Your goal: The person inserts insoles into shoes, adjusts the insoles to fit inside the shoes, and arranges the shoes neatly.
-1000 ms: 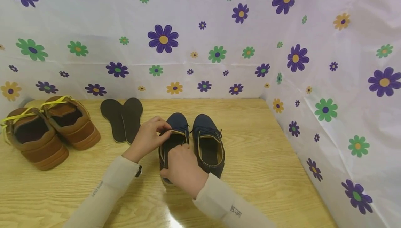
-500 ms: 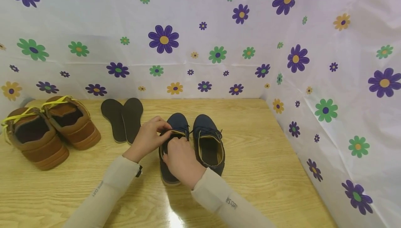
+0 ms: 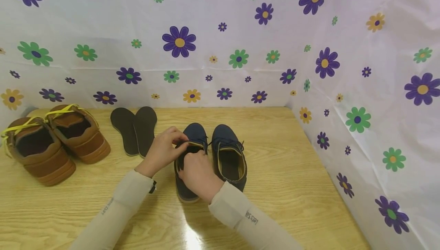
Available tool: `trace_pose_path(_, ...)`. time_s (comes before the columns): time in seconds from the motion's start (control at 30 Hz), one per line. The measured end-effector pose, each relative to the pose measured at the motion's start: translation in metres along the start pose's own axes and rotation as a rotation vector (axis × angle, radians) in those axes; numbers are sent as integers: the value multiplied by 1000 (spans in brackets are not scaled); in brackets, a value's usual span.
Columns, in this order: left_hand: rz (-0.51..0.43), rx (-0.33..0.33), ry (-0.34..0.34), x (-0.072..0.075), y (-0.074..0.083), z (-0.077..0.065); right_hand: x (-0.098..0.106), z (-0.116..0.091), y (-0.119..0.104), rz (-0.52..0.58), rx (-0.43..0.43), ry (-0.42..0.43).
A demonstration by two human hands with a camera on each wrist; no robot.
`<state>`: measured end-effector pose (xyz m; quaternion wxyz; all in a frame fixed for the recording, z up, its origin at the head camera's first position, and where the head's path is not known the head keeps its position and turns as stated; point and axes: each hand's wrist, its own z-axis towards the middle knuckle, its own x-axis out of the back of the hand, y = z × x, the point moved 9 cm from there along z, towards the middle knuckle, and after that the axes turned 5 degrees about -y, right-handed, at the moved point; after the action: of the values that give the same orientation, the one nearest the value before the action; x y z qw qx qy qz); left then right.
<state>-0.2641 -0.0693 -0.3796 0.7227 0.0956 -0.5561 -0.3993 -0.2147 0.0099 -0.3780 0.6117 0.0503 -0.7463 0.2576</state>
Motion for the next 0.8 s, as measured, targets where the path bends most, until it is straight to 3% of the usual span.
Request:
trace_pose_path(0.23,8,15,-3,1,1,-1,-8,3,6,-29,-70,-96)
trace_pose_path(0.8,11,-6,9,0,0,0,-19,2,1,-216,-29,-138)
